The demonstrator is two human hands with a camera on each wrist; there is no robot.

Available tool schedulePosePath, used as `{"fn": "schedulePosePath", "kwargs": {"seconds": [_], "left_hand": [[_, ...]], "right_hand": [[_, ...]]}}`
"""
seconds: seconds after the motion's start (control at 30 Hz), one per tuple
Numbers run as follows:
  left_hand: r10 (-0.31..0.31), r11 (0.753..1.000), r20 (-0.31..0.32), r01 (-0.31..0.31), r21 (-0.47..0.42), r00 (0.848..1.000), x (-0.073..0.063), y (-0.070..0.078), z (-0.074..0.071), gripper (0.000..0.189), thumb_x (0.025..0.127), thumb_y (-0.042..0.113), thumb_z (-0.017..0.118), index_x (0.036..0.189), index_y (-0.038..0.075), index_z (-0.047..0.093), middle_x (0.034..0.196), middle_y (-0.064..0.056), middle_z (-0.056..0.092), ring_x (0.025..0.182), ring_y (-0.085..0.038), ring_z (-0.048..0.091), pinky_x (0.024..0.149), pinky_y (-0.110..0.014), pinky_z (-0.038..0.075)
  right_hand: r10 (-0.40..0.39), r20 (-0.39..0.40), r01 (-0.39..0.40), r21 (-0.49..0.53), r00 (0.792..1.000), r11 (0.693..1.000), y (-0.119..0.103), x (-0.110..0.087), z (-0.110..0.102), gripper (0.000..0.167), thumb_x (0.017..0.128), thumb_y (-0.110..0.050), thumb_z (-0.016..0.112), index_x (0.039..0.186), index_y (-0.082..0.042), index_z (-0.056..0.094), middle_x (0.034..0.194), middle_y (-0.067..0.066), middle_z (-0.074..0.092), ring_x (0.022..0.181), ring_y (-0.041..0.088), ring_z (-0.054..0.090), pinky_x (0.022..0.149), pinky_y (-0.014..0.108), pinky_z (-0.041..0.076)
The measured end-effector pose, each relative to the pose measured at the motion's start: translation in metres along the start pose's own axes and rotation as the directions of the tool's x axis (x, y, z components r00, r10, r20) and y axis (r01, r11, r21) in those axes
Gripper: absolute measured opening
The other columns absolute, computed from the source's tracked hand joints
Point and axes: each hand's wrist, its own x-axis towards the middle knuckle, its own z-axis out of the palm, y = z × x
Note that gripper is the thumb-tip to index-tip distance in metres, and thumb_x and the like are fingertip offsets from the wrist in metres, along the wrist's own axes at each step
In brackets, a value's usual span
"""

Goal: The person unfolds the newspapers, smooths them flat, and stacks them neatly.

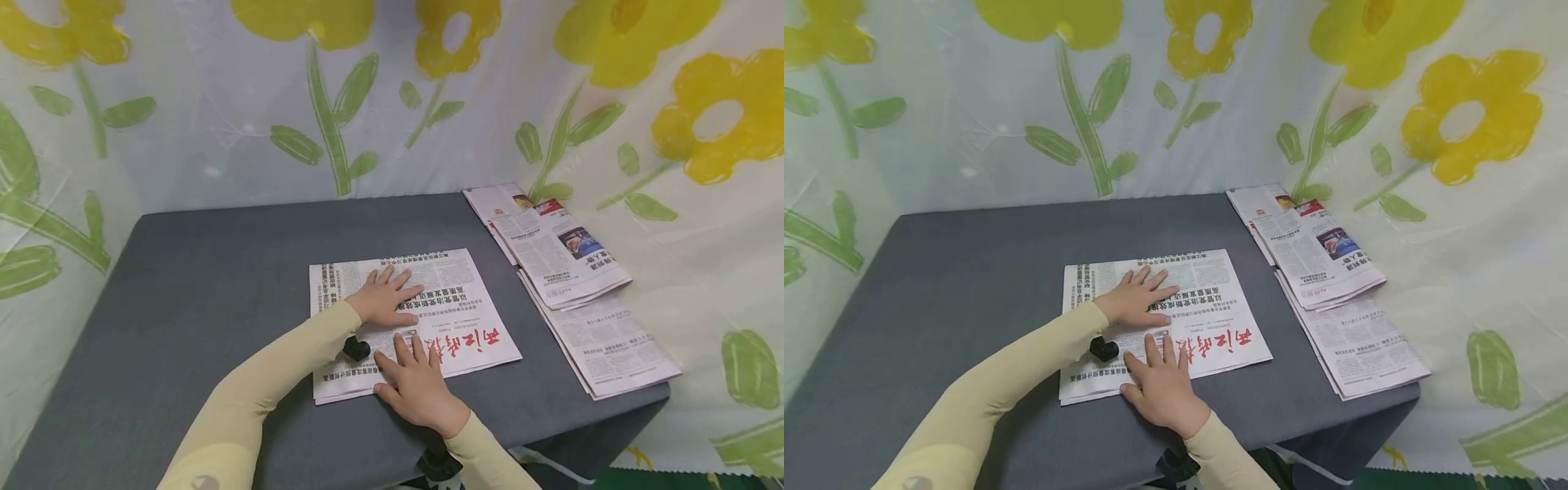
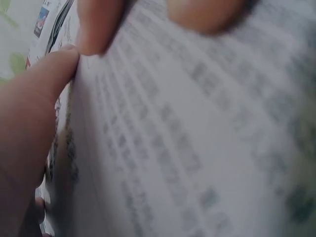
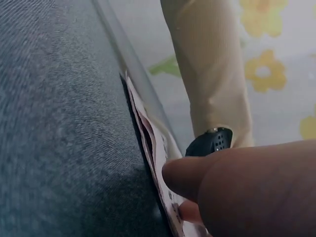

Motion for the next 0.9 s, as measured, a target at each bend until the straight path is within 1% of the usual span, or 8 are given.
{"fn": "schedulePosePath", "kwargs": {"seconds": [0.1, 0.2, 0.33, 0.5, 0.6, 0.7, 0.8, 0.9], "left_hand": [[-0.009, 1.000, -0.014, 0.009, -0.001, 1.000, -0.003, -0.001, 0.000, 0.077, 0.099, 0.071, 0.042, 0.164, 0.037, 0.018, 0.174, -0.008, 0.006, 0.159, -0.044, 0.000, 0.124, -0.068, 0.010], [-0.037, 0.999, -0.020, 0.037, 0.001, 0.999, -0.007, -0.002, -0.002, 0.076, 0.099, 0.070, 0.040, 0.164, 0.036, 0.019, 0.174, -0.009, 0.006, 0.159, -0.045, 0.002, 0.124, -0.068, 0.010], [-0.121, 0.992, -0.034, 0.122, 0.013, 0.992, -0.013, -0.009, -0.004, 0.073, 0.102, 0.068, 0.036, 0.164, 0.034, 0.020, 0.174, -0.009, 0.008, 0.158, -0.047, 0.004, 0.125, -0.067, 0.009], [-0.233, 0.972, -0.062, 0.235, 0.011, 0.970, -0.025, -0.028, -0.005, 0.074, 0.103, 0.066, 0.032, 0.165, 0.027, 0.021, 0.173, -0.012, 0.013, 0.158, -0.049, 0.004, 0.124, -0.068, 0.007], [-0.288, 0.957, -0.073, 0.288, -0.015, 0.955, -0.037, -0.040, -0.004, 0.075, 0.104, 0.065, 0.032, 0.165, 0.022, 0.022, 0.172, -0.015, 0.016, 0.157, -0.051, 0.004, 0.124, -0.069, 0.006], [-0.328, 0.944, -0.084, 0.326, -0.043, 0.941, -0.052, -0.048, 0.000, 0.077, 0.103, 0.064, 0.035, 0.164, 0.018, 0.024, 0.171, -0.017, 0.017, 0.156, -0.053, 0.005, 0.123, -0.070, 0.008], [-0.349, 0.936, -0.088, 0.343, -0.077, 0.933, -0.065, -0.050, 0.006, 0.080, 0.102, 0.064, 0.038, 0.164, 0.014, 0.024, 0.171, -0.021, 0.016, 0.156, -0.054, 0.005, 0.123, -0.070, 0.009], [-0.365, 0.927, -0.080, 0.354, -0.126, 0.928, -0.073, -0.045, 0.012, 0.086, 0.101, 0.065, 0.039, 0.164, 0.010, 0.020, 0.171, -0.024, 0.011, 0.155, -0.055, 0.002, 0.124, -0.069, 0.008]], "right_hand": [[-0.011, 0.007, 0.011, -0.007, 1.000, 1.000, 0.001, 0.001, 0.000, 0.055, 0.101, -0.044, 0.059, 0.149, -0.019, 0.055, 0.164, 0.023, 0.034, 0.152, 0.055, 0.021, 0.113, 0.078, 0.023], [-0.029, 0.016, 0.029, -0.023, 0.999, 0.999, 0.003, 0.002, -0.002, 0.055, 0.100, -0.046, 0.059, 0.149, -0.020, 0.055, 0.164, 0.022, 0.034, 0.152, 0.055, 0.022, 0.113, 0.078, 0.025], [-0.036, 0.023, 0.037, -0.049, 0.999, 0.998, 0.007, 0.006, -0.009, 0.055, 0.100, -0.047, 0.059, 0.147, -0.020, 0.057, 0.163, 0.022, 0.037, 0.151, 0.056, 0.025, 0.115, 0.075, 0.025], [0.009, 0.026, -0.006, -0.088, 1.000, 0.996, 0.018, 0.012, -0.021, 0.055, 0.098, -0.049, 0.061, 0.146, -0.021, 0.059, 0.161, 0.021, 0.040, 0.151, 0.055, 0.026, 0.116, 0.073, 0.025], [0.056, 0.034, -0.052, -0.086, 0.998, 0.995, 0.031, 0.019, -0.027, 0.058, 0.098, -0.049, 0.061, 0.148, -0.021, 0.056, 0.163, 0.019, 0.038, 0.152, 0.054, 0.024, 0.118, 0.072, 0.023], [0.104, 0.040, -0.101, -0.079, 0.994, 0.992, 0.048, 0.029, -0.033, 0.061, 0.098, -0.049, 0.060, 0.152, -0.022, 0.051, 0.165, 0.017, 0.034, 0.153, 0.054, 0.021, 0.119, 0.073, 0.019], [0.143, 0.057, -0.139, -0.076, 0.988, 0.987, 0.066, 0.042, -0.040, 0.064, 0.099, -0.049, 0.059, 0.156, -0.023, 0.045, 0.168, 0.016, 0.029, 0.154, 0.054, 0.017, 0.120, 0.073, 0.015], [0.154, 0.079, -0.147, -0.088, 0.985, 0.985, 0.083, 0.057, -0.046, 0.066, 0.101, -0.048, 0.057, 0.159, -0.023, 0.039, 0.170, 0.016, 0.023, 0.154, 0.055, 0.012, 0.121, 0.073, 0.012]]}}
